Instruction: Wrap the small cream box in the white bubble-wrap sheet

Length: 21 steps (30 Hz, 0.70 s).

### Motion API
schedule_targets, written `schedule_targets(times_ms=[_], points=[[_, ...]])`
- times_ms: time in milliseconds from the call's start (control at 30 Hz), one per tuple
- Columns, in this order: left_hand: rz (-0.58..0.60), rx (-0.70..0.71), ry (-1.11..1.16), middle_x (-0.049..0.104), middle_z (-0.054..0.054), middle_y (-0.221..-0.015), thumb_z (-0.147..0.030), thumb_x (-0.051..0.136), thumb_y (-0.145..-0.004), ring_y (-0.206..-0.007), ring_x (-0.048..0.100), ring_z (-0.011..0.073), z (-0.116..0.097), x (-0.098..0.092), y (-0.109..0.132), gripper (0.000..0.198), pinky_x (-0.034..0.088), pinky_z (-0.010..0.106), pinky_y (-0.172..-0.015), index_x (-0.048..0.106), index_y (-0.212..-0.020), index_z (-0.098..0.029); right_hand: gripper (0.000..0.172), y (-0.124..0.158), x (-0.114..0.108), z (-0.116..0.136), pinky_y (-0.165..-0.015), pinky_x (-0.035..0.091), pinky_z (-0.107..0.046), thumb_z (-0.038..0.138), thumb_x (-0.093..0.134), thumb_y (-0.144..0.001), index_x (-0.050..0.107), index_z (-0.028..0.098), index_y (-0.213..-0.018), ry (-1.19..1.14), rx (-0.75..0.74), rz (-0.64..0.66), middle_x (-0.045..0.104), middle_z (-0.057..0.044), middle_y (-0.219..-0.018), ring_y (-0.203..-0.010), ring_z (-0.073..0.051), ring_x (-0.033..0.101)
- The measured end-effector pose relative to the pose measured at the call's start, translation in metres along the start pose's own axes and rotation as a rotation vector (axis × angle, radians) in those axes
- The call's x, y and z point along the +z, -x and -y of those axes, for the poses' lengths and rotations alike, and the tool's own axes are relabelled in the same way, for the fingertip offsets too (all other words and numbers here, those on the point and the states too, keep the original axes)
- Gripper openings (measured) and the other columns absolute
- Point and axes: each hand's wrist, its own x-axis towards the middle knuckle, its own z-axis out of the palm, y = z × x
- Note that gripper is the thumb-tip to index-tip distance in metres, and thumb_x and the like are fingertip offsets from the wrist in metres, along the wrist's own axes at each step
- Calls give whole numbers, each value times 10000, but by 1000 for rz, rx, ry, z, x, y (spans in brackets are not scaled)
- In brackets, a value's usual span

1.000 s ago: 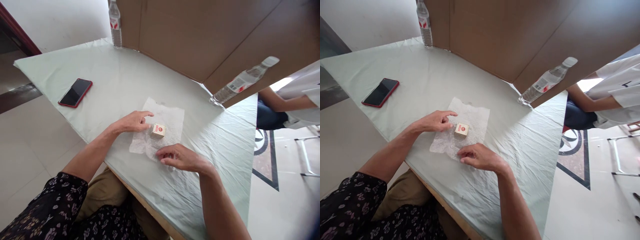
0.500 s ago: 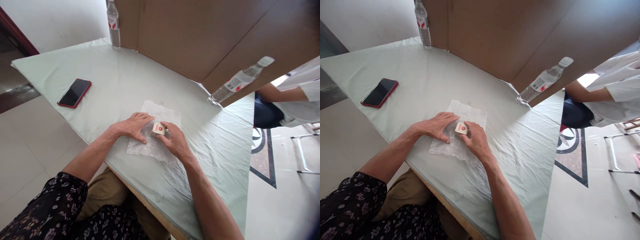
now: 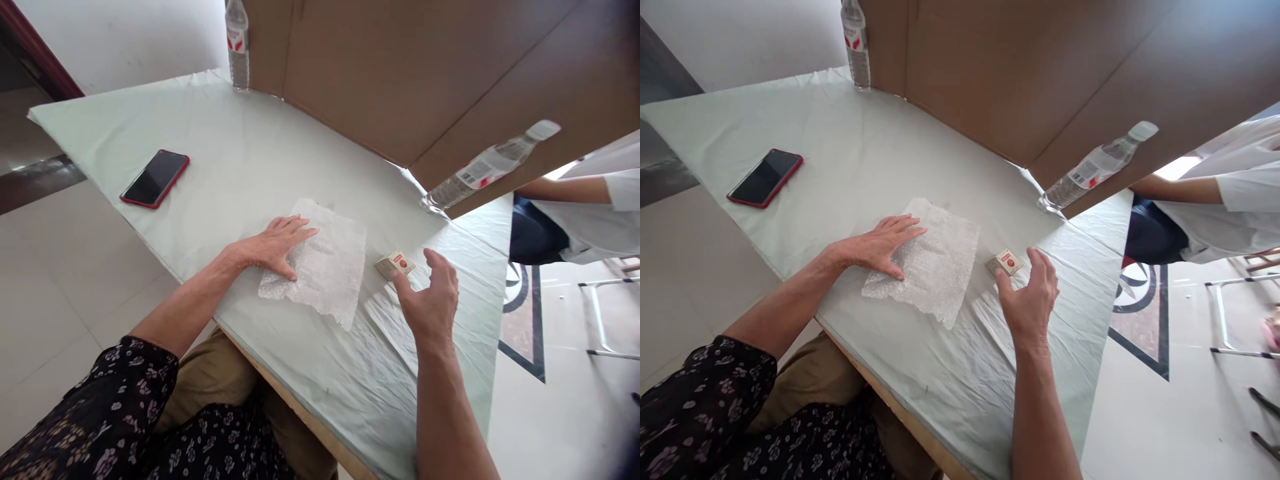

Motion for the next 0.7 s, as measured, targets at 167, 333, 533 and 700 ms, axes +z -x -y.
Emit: schedule_targets(times_ms=[167, 333, 533, 700], points=[[20, -12, -13, 162, 169, -1680, -589, 723, -762, -1559, 77, 367, -1, -2, 1, 1038, 101, 534, -1230, 201, -1583, -227, 689, 17, 18, 50, -1135, 381, -562, 544, 628, -873, 450, 218, -1454, -50, -425, 361, 516, -170, -1486, -1385, -341, 475], [73, -39, -6, 272, 147, -1651, -593, 742, -718, -1544, 152, 361, 5, -3, 2, 1068, 110, 532, -1238, 230, -1576, -218, 1040, 24, 37, 38, -1165, 336, -607, 690, 651, -784, 218, 185, -1583, 0, -456, 688, 355, -207, -1603, -1491, -405, 322], [68, -7, 4, 274, 146, -1654, -631, 744, -707, -1543, 164, 373, 18, -4, 3, 1065, 128, 553, -1231, 261, -1566, -226, 1092, 23, 37, 23, -1191, 306, -605, 719, 643, -774, 153, 206, -1604, -10, -489, 731, 312, -198, -1630, -1517, -398, 276], [-12, -67, -62, 328, 158, -1629, -560, 684, -813, -1523, 241, 359, -6, -7, 21, 870, 212, 528, -1210, 343, -1533, -209, 1107, 23, 39, 25, -1192, 295, -615, 733, 645, -763, 143, 226, -1609, -19, -493, 722, 298, -183, -1640, -1518, -399, 272]])
